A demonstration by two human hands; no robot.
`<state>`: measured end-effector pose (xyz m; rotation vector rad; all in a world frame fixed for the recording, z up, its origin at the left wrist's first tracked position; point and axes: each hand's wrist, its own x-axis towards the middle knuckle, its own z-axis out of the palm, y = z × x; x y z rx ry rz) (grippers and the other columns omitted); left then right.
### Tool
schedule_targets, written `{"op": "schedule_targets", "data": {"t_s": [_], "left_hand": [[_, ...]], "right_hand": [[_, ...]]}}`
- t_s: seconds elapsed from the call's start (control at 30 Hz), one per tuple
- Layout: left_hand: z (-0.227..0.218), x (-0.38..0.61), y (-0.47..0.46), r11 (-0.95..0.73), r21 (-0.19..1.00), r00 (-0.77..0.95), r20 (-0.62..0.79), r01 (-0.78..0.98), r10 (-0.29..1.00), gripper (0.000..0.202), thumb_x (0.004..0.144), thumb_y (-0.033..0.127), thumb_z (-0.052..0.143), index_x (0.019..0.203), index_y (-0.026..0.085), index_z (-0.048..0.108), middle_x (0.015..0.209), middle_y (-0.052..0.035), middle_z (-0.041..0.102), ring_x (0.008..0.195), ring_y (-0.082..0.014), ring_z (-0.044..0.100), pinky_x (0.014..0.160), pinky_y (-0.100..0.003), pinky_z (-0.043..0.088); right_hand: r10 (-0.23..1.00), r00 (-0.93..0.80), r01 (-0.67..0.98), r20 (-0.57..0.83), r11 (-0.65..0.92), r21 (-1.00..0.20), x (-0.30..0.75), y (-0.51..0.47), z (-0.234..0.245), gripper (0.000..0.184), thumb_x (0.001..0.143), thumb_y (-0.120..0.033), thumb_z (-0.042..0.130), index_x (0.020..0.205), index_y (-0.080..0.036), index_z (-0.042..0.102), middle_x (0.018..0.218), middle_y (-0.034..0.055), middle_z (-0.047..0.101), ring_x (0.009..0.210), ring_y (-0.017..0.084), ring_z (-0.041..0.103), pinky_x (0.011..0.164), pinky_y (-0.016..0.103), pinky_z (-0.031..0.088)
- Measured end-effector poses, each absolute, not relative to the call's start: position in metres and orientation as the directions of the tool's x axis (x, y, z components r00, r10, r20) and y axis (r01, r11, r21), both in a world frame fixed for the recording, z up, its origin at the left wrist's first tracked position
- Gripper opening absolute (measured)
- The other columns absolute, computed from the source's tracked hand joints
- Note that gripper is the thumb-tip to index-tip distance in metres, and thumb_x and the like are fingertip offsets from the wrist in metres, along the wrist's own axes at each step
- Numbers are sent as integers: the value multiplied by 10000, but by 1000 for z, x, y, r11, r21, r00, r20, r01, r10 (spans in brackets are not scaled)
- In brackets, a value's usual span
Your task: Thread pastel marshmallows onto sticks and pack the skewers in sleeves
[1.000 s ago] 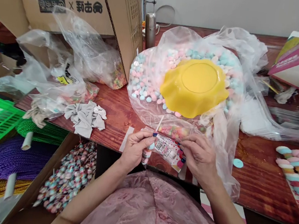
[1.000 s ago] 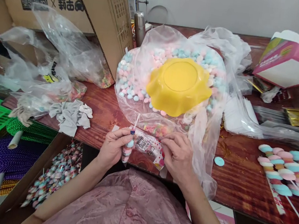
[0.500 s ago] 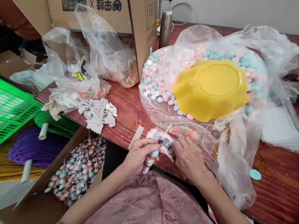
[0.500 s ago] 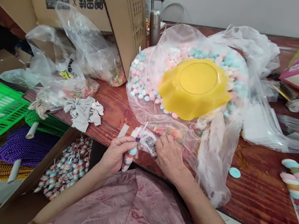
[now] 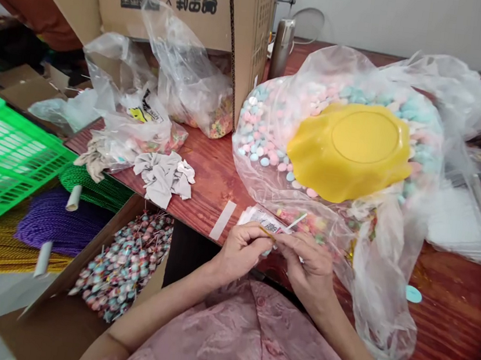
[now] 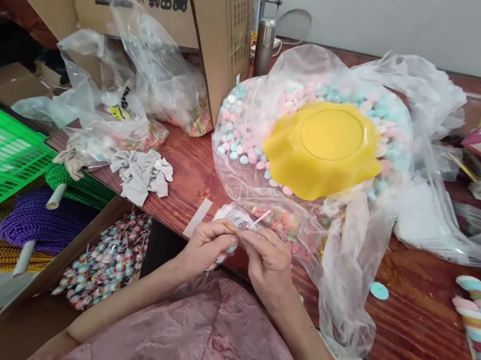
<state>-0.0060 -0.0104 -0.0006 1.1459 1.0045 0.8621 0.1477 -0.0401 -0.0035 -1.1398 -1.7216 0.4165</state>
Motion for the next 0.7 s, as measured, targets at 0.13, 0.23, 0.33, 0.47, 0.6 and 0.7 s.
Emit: {"op": "schedule_targets", "data": {"t_s": [0.13,0.23,0.33,0.47,0.6,0.7], "left_hand": [[-4,-11,-12,154,986,381,-118,-64,917,222,824,340,668,716,151,711,720,-18,556,642,-102,508,565,-217,416],[-6,-10,-12,123,991,378,-91,-61,921,264,846,373,674,717,144,698,699,-7,528,594,-86,461,540,-215,388],[-5,-7,-12,89,995,385,-65,-44,921,294,852,402,672,706,148,702,704,-15,541,583,-89,453,526,-220,377],[1,-2,-12,125,992,361,-109,-20,926,307,851,427,658,683,173,702,699,-20,553,592,-109,475,543,-237,398],[10,3,-11,-16,1000,376,6,24,927,298,857,398,639,658,184,697,683,-37,586,656,-145,530,652,-272,453],[18,6,-8,-151,985,458,95,87,884,313,884,373,594,658,187,705,690,-56,617,668,-157,550,688,-289,468]], "right_hand": [[857,-38,441,513,475,-761,151,-40,-13,257,910,-89,565,1016,-248,738,812,0,743,700,137,677,650,263,538],[858,0,454,514,458,-764,150,-44,-16,218,899,-95,591,1007,-236,717,861,7,751,741,138,690,686,260,546],[860,120,472,496,390,-791,146,-50,-19,324,880,-101,624,1178,-227,629,791,-15,714,678,125,659,695,266,534],[874,258,396,412,293,-870,145,-60,-22,246,843,-172,694,1071,-213,612,716,-34,664,616,121,613,644,261,506],[978,184,149,95,68,-987,152,-63,-22,159,846,-309,693,756,-182,658,684,1,651,595,122,572,568,242,473],[995,40,-98,-88,-83,-992,167,-54,-21,231,785,-390,743,734,-176,671,639,-8,626,555,115,542,541,238,457]]}}
